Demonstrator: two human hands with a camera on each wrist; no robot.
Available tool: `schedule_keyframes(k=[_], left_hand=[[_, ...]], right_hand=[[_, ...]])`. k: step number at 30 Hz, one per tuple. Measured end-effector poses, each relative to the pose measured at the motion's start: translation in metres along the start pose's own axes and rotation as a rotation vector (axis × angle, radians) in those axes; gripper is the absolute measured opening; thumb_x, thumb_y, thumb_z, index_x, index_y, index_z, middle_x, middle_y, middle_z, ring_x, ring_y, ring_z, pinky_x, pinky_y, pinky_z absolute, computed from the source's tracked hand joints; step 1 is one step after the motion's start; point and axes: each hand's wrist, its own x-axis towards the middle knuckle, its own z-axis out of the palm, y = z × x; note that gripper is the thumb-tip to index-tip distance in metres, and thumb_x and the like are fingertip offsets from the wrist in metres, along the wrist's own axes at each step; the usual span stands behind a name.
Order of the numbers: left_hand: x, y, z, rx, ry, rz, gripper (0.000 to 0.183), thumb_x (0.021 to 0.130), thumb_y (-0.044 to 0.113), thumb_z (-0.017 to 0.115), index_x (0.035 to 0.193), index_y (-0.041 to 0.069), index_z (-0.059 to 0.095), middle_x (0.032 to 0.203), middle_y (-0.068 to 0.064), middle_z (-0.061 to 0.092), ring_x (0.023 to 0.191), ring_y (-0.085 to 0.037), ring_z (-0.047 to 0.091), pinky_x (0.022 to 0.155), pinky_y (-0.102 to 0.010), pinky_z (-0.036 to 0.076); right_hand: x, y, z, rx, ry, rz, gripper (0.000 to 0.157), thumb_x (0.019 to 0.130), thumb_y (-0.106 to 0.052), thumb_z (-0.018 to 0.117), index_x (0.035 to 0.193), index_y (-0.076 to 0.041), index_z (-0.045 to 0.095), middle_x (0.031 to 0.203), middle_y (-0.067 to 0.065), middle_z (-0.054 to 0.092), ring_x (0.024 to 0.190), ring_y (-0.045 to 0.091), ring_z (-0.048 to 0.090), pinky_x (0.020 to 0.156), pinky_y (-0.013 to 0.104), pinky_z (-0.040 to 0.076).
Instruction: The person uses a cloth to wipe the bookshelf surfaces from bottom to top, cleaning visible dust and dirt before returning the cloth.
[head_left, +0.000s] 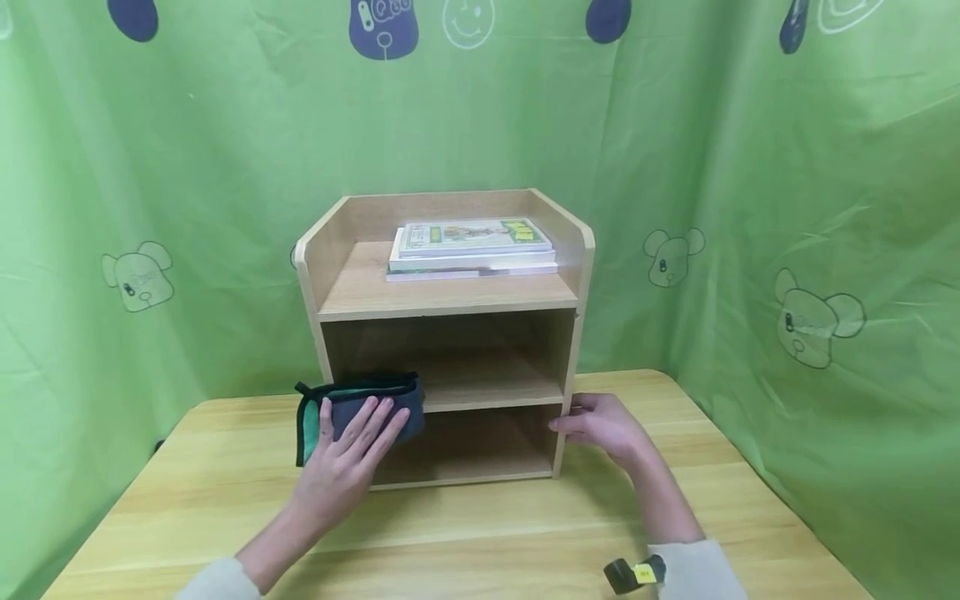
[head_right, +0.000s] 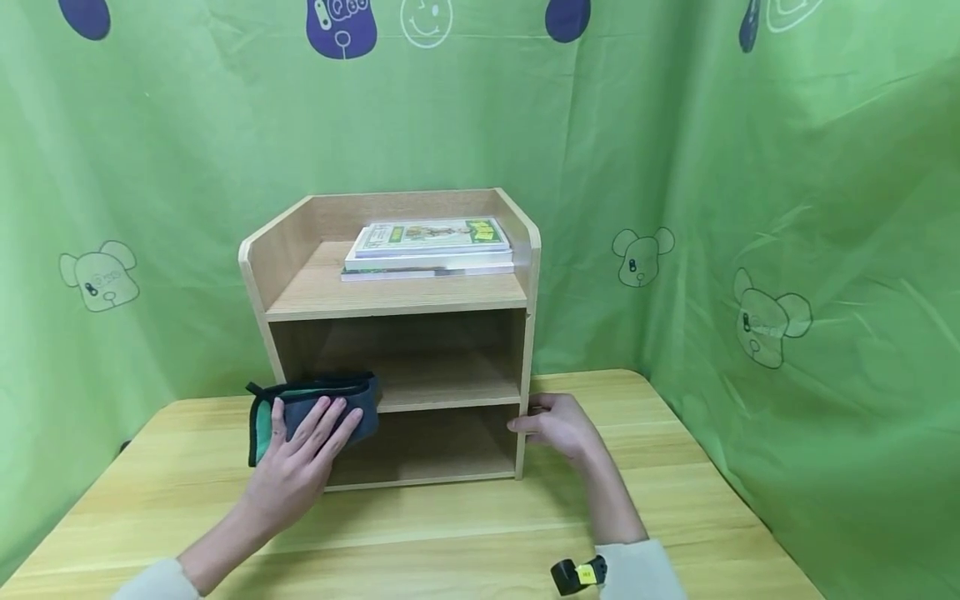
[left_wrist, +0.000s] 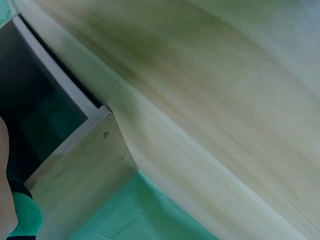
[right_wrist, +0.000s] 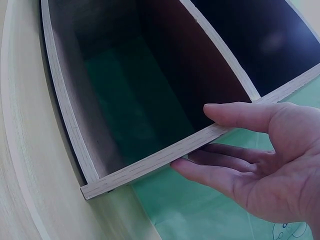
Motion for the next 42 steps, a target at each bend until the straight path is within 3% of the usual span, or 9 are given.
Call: schedule_keyframes(k=[3, 11, 18, 22, 26, 29, 34, 38, 42], left_hand=[[-0.001, 0.004, 0.002, 0.005, -0.009, -0.013, 0.056, 0.101, 0.000, 0.023, 0.148, 0.010, 0.052, 0.157, -0.015, 0.045, 0.143, -0.034, 0.046, 0.113, -0.080, 0.013], [0.010, 0.015, 0.011, 0.015, -0.028, 0.014, 0.057, 0.102, -0.001, 0.021, 0.150, 0.009, 0.048, 0.160, -0.017, 0.039, 0.144, -0.035, 0.044, 0.112, -0.079, 0.016], [0.046, 0.049, 0.034, 0.057, 0.026, 0.093, 0.065, 0.093, -0.009, 0.025, 0.149, 0.010, 0.050, 0.157, -0.016, 0.045, 0.143, -0.032, 0.047, 0.110, -0.080, 0.023], [0.069, 0.070, 0.041, 0.100, -0.100, 0.114, 0.068, 0.094, -0.010, 0.022, 0.157, 0.013, 0.038, 0.164, -0.014, 0.033, 0.152, -0.028, 0.033, 0.112, -0.077, 0.024], [0.093, 0.085, 0.045, 0.128, -0.217, 0.146, 0.071, 0.096, -0.002, 0.043, 0.162, 0.015, 0.025, 0.169, -0.012, 0.020, 0.157, -0.027, 0.019, 0.116, -0.075, 0.017], [0.110, 0.094, 0.050, 0.149, -0.233, 0.172, 0.077, 0.095, 0.008, 0.059, 0.163, 0.016, 0.022, 0.169, -0.011, 0.018, 0.157, -0.026, 0.016, 0.117, -0.074, 0.016], [0.128, 0.111, 0.060, 0.148, -0.224, 0.178, 0.076, 0.098, 0.021, 0.062, 0.163, 0.018, 0.022, 0.169, -0.011, 0.019, 0.158, -0.026, 0.016, 0.117, -0.073, 0.018], [0.136, 0.118, 0.060, 0.137, -0.240, 0.174, 0.080, 0.096, 0.030, 0.066, 0.162, 0.018, 0.024, 0.169, -0.011, 0.021, 0.157, -0.026, 0.018, 0.116, -0.073, 0.020], [0.138, 0.116, 0.052, 0.123, -0.307, 0.180, 0.086, 0.094, 0.030, 0.070, 0.163, 0.018, 0.020, 0.170, -0.010, 0.017, 0.158, -0.026, 0.014, 0.117, -0.073, 0.019]], right_hand=[[0.000, 0.000, 0.000, -0.003, -0.001, -0.006, 0.062, 0.087, -0.012, 0.075, 0.136, 0.017, 0.051, 0.135, 0.034, 0.058, 0.112, 0.035, 0.069, 0.101, 0.048, 0.053], [0.000, 0.001, -0.001, 0.016, 0.002, -0.005, 0.058, 0.086, -0.010, 0.076, 0.132, 0.017, 0.054, 0.130, 0.032, 0.062, 0.110, 0.035, 0.070, 0.100, 0.048, 0.054], [-0.001, 0.003, -0.002, 0.013, -0.001, 0.011, 0.061, 0.085, -0.011, 0.077, 0.134, 0.016, 0.053, 0.130, 0.032, 0.062, 0.109, 0.032, 0.070, 0.099, 0.046, 0.055], [0.000, 0.004, -0.003, -0.009, 0.020, 0.015, 0.057, 0.083, -0.012, 0.080, 0.130, 0.013, 0.059, 0.123, 0.026, 0.068, 0.102, 0.029, 0.072, 0.098, 0.047, 0.055], [0.000, 0.004, -0.003, -0.041, 0.035, 0.010, 0.057, 0.082, -0.013, 0.080, 0.130, 0.011, 0.060, 0.121, 0.025, 0.069, 0.099, 0.029, 0.073, 0.098, 0.048, 0.056], [0.000, 0.003, -0.004, -0.043, 0.030, 0.003, 0.057, 0.083, -0.012, 0.078, 0.131, 0.012, 0.059, 0.122, 0.027, 0.069, 0.100, 0.030, 0.073, 0.097, 0.048, 0.056], [0.000, 0.001, -0.004, -0.047, 0.046, 0.004, 0.056, 0.083, -0.011, 0.077, 0.131, 0.011, 0.060, 0.121, 0.026, 0.069, 0.100, 0.026, 0.071, 0.092, 0.044, 0.059], [0.001, 0.000, -0.003, -0.055, 0.053, 0.020, 0.057, 0.083, -0.011, 0.076, 0.132, 0.011, 0.059, 0.123, 0.026, 0.068, 0.100, 0.026, 0.070, 0.091, 0.044, 0.059], [0.001, 0.002, -0.004, -0.049, 0.053, 0.030, 0.059, 0.082, -0.011, 0.076, 0.133, 0.011, 0.058, 0.127, 0.027, 0.066, 0.104, 0.028, 0.070, 0.091, 0.043, 0.059]])
